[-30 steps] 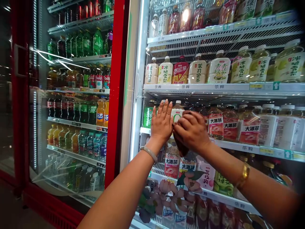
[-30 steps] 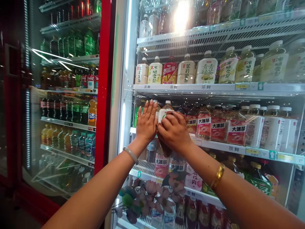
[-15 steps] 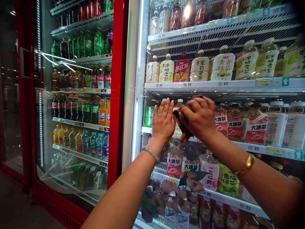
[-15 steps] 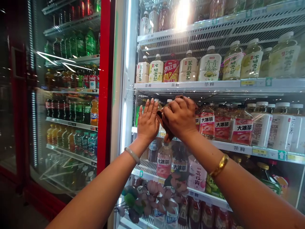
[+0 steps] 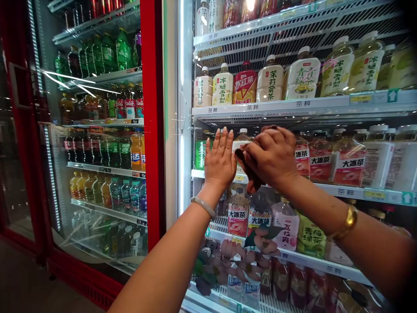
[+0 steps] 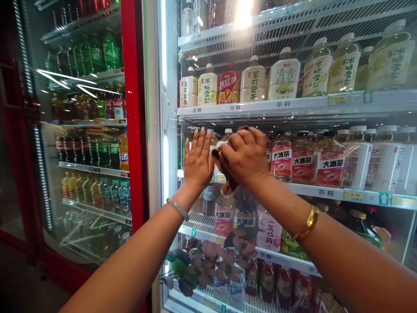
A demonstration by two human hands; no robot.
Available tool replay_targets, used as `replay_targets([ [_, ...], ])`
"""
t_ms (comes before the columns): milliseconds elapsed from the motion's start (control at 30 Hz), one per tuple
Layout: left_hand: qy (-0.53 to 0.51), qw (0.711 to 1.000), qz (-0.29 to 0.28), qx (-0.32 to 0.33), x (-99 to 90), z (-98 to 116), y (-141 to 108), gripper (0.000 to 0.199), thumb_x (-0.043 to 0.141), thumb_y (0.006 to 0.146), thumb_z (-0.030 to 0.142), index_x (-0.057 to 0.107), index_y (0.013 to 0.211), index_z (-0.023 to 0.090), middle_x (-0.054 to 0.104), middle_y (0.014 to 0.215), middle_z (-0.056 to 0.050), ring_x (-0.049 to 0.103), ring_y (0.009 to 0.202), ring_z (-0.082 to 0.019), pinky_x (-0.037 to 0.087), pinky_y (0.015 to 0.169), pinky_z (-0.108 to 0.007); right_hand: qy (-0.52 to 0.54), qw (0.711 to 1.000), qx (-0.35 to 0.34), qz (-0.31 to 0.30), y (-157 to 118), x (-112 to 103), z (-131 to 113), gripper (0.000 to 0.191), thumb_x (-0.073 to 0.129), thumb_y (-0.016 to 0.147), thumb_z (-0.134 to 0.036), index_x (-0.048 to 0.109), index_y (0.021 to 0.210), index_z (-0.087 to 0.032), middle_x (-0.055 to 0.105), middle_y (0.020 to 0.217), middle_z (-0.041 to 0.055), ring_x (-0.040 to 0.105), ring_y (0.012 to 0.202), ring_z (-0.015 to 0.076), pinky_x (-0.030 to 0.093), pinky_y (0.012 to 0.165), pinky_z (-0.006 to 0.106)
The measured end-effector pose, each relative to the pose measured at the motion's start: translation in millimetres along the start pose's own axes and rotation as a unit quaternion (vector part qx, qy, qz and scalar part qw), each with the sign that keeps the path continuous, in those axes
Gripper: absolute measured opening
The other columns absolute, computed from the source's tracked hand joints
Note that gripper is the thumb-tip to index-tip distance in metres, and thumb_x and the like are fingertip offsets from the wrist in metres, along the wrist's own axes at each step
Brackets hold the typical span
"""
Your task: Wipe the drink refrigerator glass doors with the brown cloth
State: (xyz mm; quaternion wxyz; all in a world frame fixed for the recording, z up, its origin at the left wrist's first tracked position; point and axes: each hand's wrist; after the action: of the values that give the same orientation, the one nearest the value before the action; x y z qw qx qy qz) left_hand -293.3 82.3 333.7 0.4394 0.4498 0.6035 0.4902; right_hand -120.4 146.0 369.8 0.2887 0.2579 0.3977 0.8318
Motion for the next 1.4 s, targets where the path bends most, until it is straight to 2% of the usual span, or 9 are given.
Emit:
replay_targets([
  [133,0.004,1.0,-0.003,0.002,0.0,0.4,-0.1,0.06,0.034,0.109,0.027,0.028,0.167,0.018,0.029,0.175,-0.009,0.017,0.166,-0.022,0.009,0.137,-0.05,0.072,0.992,-0.099,-0.034,-35.1,-22.0,-18.6,0.006,0.067,0.096,-0.032,0.069,0.092,-0.028,0.071,0.094,-0.0012,0.055,0.11,0.0216,0.035,0.117,0.046],
  [267,0.005,1.0,-0.003,-0.001,-0.1,0.7,-0.5,0.059,0.034,0.109,0.028,0.029,0.167,0.018,0.029,0.175,-0.008,0.015,0.166,-0.021,0.008,0.137,-0.05,0.091,0.979,-0.177,-0.043,-37.0,-23.0,5.3,0.009,0.069,0.095,-0.035,0.068,0.09,-0.027,0.071,0.092,-0.0011,0.056,0.108,0.021,0.037,0.113,0.046],
  [400,-0.001,1.0,-0.004,-0.002,0.2,0.8,-0.3,0.059,0.033,0.109,0.028,0.03,0.166,0.018,0.03,0.175,-0.008,0.016,0.166,-0.021,0.007,0.138,-0.049,0.016,0.998,-0.05,-0.039,7.4,8.3,30.3,0.025,0.057,0.1,-0.042,0.069,0.087,-0.024,0.07,0.101,0.0061,0.054,0.111,0.0248,0.036,0.104,0.049],
  [500,-0.006,1.0,-0.001,-0.002,0.8,0.6,-0.1,0.059,0.034,0.108,0.027,0.03,0.167,0.018,0.03,0.175,-0.008,0.016,0.166,-0.021,0.006,0.138,-0.049,-0.008,0.999,0.043,-0.011,29.1,25.2,21.2,0.031,0.052,0.102,-0.044,0.07,0.087,-0.024,0.069,0.102,0.0079,0.052,0.11,0.0258,0.034,0.106,0.051],
  [700,-0.002,1.0,0.001,0.001,0.5,-0.6,-0.4,0.06,0.034,0.108,0.026,0.028,0.167,0.02,0.03,0.175,-0.008,0.016,0.166,-0.02,0.007,0.138,-0.048,0.048,0.996,-0.068,-0.026,-12.7,-6.1,-23.6,0.013,0.063,0.097,-0.036,0.068,0.091,-0.027,0.069,0.095,0.001,0.052,0.11,0.0228,0.034,0.114,0.048],
  [867,-0.013,1.0,-0.012,-0.005,-1.8,0.0,0.3,0.061,0.035,0.108,0.027,0.026,0.168,0.021,0.03,0.175,-0.008,0.017,0.166,-0.022,0.008,0.138,-0.051,0.101,0.977,-0.18,-0.062,-21.0,-14.9,-8.5,0.016,0.061,0.098,-0.037,0.068,0.087,-0.028,0.067,0.089,-0.0003,0.052,0.103,0.0215,0.035,0.111,0.047],
  [1100,-0.02,1.0,-0.013,-0.013,-2.1,1.0,1.4,0.063,0.034,0.107,0.022,0.024,0.169,0.023,0.029,0.175,-0.006,0.016,0.166,-0.021,0.008,0.138,-0.052,0.058,0.997,0.03,-0.037,20.3,15.6,-6.4,0.02,0.056,0.099,-0.037,0.068,0.088,-0.026,0.068,0.1,0.0053,0.049,0.11,0.0257,0.031,0.11,0.049],
  [1267,-0.007,1.0,-0.019,-0.006,-2.4,-0.2,1.2,0.061,0.034,0.107,0.023,0.027,0.168,0.02,0.03,0.175,-0.008,0.018,0.165,-0.022,0.011,0.138,-0.052,0.088,0.995,-0.036,-0.035,-10.2,-8.8,-36.9,0.014,0.064,0.094,-0.034,0.069,0.086,-0.024,0.067,0.088,0.0039,0.051,0.105,0.0245,0.034,0.112,0.049],
  [1400,-0.006,1.0,-0.01,-0.005,-2.0,0.2,1.3,0.06,0.035,0.108,0.027,0.03,0.167,0.019,0.031,0.175,-0.009,0.019,0.165,-0.022,0.01,0.138,-0.052,0.127,0.981,-0.139,-0.055,-28.7,-21.9,-28.4,0.016,0.065,0.094,-0.035,0.069,0.081,-0.025,0.066,0.083,0.0013,0.053,0.102,0.0222,0.035,0.111,0.048],
])
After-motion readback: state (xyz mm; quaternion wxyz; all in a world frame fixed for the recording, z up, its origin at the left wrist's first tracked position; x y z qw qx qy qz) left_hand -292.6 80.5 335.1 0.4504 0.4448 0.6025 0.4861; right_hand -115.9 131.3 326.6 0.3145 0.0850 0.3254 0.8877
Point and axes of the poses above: each hand's wrist, its own y-axis towards the middle knuckle, its own x-axis out of the palm, z = x × y
